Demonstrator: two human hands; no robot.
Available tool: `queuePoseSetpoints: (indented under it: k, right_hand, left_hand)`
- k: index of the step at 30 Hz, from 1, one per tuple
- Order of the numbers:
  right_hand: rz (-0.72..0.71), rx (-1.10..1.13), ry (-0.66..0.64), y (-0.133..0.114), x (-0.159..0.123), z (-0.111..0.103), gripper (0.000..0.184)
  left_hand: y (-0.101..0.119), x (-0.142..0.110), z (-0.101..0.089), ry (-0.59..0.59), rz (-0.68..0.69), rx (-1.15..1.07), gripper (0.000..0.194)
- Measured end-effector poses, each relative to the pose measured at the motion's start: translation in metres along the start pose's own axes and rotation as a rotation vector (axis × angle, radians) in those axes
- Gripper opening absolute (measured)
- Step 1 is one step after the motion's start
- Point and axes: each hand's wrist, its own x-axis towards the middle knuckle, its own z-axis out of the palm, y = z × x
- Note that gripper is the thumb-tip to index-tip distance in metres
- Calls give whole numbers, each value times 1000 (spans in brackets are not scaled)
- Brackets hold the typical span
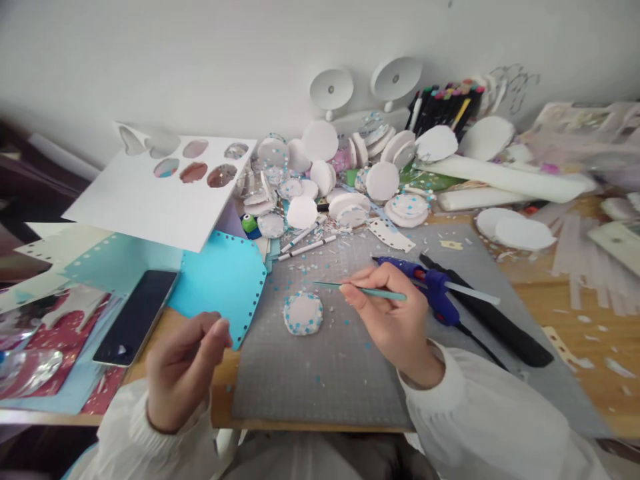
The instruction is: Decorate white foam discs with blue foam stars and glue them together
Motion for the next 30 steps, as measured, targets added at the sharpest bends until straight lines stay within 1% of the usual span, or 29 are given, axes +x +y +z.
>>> queuePoseSetpoints:
  k: [2,4,5,7,9,11,12,13,15,18,20,21,22,24,25,26,27,28,30]
  right_hand:
    - [-200,-117,-20,-7,-4,2,19]
    - [-411,-223,-119,-18,-10,6,24]
    - [-515,-276,-181,-23,-14,8,24]
    - [-723,-389,-286,-34,-21,11,18]
    - [-917,-501,-343,-41,-29,13,10]
    - [-1056,-597,-359,-46,-36,15,14]
    - [-1093,-627,-364,-48,-39,16,17]
    - [-1095,-643,-368,-49,-42,17,19]
    - [-1020,-617,-387,-51,-47,19,22]
    - [-785,-547,-448,-51,-56,14,23]
    - [-650,-589,-420,-46,-62,0,22]
    - [-595,-642,-344,-41,-63,-9,22]
    - [-543,-711,-214,-34,-64,-21,22]
    - [-413,-878,105,-19,-62,-46,20]
    - [-339,-958,229,-10,-59,-59,23]
    - [-277,-1039,298,-1,-56,-70,30]
    - [-235,-1108,323,8,-52,-79,37]
    - [-200,-1177,311,16,-48,-86,42]
    - [-169,-1278,234,29,-41,-93,45]
  left_hand:
    - [6,-8,6,-139,-69,-24,35]
    - [11,-15,18,-247,-150,-108,33]
    - [13,-18,25,-279,-190,-165,32]
    - [17,-23,39,-324,-257,-276,38]
    - [21,-25,49,-331,-308,-356,46]
    - [25,-26,53,-313,-339,-413,50]
    - [27,-26,54,-302,-348,-436,50]
    - [28,-27,53,-295,-354,-455,50]
    - [29,-28,51,-291,-356,-469,51]
    - [26,-33,45,-278,-348,-448,52]
    - [20,-35,41,-261,-356,-437,52]
    - [17,-37,39,-258,-368,-438,53]
    - [13,-37,37,-260,-386,-442,54]
    - [5,-38,33,-277,-427,-441,56]
    - [2,-38,31,-288,-440,-434,56]
    - [-1,-37,30,-295,-442,-422,56]
    - [-3,-37,28,-298,-433,-408,56]
    - [-5,-36,27,-296,-413,-392,56]
    - [-8,-34,25,-284,-354,-357,54]
